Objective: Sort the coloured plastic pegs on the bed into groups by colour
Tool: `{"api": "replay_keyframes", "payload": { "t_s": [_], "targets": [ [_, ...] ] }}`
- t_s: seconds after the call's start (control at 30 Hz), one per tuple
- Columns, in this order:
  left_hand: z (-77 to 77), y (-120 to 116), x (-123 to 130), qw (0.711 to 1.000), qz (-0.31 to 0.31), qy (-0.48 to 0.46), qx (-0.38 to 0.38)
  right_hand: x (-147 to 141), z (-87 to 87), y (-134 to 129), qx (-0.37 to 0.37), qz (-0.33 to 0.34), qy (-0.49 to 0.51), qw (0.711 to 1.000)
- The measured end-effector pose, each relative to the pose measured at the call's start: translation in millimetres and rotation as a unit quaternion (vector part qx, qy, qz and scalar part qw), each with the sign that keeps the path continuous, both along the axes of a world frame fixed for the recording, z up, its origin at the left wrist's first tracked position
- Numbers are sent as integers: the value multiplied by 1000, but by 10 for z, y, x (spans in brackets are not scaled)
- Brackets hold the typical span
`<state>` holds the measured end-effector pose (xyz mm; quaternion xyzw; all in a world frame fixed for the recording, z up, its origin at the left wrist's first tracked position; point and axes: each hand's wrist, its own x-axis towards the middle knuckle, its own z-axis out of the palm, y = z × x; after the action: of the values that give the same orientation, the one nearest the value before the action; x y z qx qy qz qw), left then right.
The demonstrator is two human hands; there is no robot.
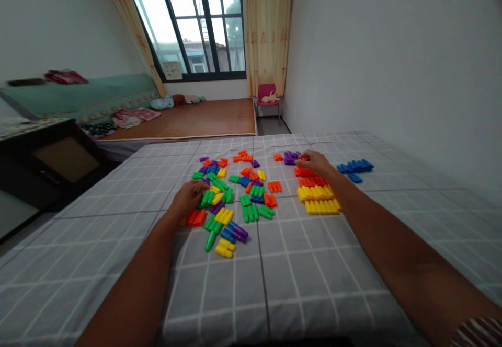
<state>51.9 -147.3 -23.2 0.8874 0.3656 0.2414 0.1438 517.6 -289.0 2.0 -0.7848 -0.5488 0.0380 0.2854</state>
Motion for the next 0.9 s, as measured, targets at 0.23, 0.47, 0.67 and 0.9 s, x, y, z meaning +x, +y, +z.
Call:
{"api": "replay_keyframes", "payload": {
  "t_s": [0.23,0.47,0.67,0.9],
  "targets": [
    [31,-31,11,1000,1,4,-6,-14,-15,41,-8,30,-35,999],
    [52,-52,14,1000,2,5,-2,-72,7,-33,-51,-14,-117,992],
    [48,-41,17,1000,-6,16,2,-245,145,-71,-23,56,-147,987],
    [20,-34,9,1000,-6,15,19,-636,118,-63,-141,180,-190,955]
  ]
}}
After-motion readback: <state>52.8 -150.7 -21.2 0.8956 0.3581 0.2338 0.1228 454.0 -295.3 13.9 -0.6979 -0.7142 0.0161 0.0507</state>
